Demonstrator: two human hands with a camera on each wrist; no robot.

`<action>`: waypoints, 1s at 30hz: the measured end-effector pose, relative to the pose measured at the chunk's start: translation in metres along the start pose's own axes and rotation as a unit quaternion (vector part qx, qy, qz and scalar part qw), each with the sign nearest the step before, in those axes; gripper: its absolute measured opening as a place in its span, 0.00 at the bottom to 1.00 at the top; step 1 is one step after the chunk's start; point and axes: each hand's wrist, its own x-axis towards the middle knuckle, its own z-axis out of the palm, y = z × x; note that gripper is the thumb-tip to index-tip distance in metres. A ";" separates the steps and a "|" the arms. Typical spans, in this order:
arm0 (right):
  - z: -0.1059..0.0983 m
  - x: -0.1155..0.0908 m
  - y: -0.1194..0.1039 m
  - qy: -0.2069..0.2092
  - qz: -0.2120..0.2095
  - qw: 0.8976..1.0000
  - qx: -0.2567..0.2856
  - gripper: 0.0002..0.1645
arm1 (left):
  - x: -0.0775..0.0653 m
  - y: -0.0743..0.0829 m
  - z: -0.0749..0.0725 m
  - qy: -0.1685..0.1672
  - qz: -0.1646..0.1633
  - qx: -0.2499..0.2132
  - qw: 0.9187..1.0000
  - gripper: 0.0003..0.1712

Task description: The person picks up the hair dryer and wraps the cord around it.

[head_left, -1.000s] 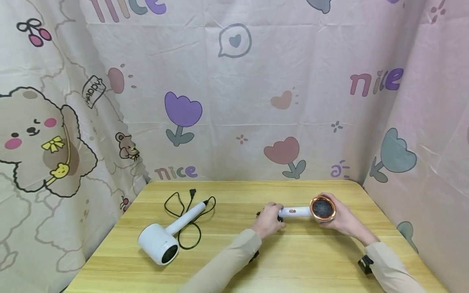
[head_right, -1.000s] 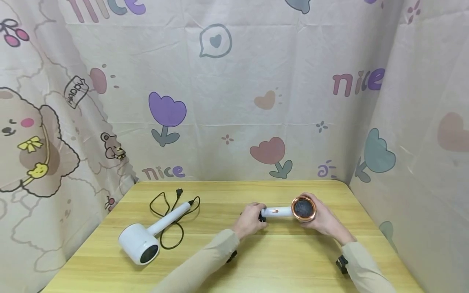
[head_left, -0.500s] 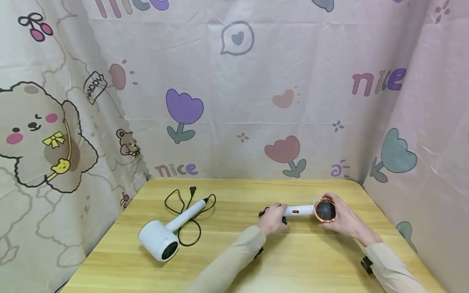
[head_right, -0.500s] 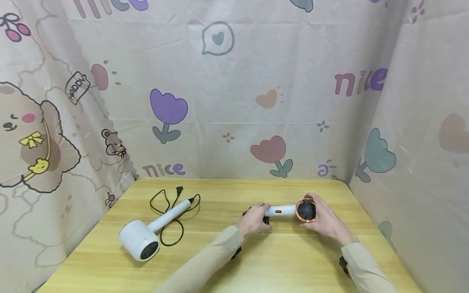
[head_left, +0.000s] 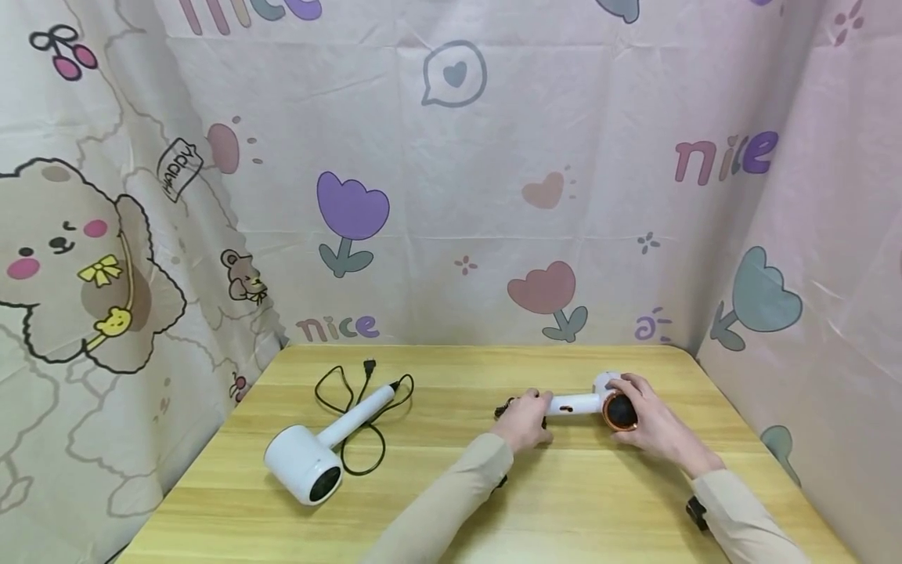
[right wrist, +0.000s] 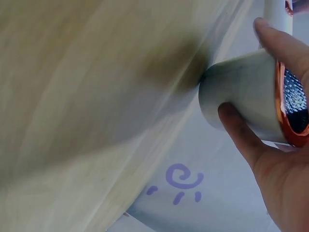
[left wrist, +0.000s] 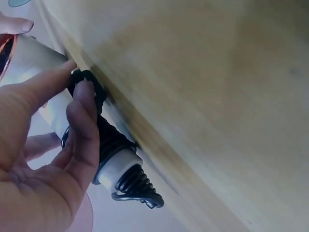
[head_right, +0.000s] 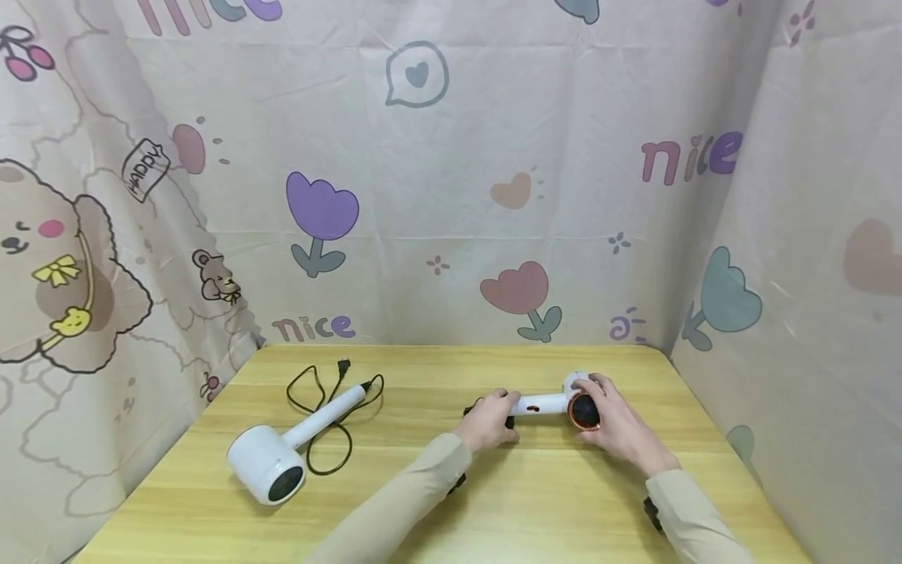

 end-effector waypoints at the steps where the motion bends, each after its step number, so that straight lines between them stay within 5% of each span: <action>1: 0.000 0.000 -0.001 -0.002 0.004 1.000 0.002 0.53 | 0.000 -0.001 -0.001 -0.006 -0.001 -0.011 1.000 0.31; 12: 0.006 -0.002 -0.009 -0.017 0.042 0.999 0.004 0.42 | -0.003 -0.011 -0.003 -0.033 0.014 -0.032 0.999 0.44; 24: 0.003 -0.004 -0.011 -0.006 0.032 0.999 -0.010 0.48 | -0.016 -0.026 -0.014 -0.030 0.015 -0.085 0.996 0.47; 30: 0.001 0.004 -0.022 0.004 0.003 0.999 -0.032 0.41 | -0.022 -0.037 -0.020 -0.015 0.030 -0.095 0.995 0.47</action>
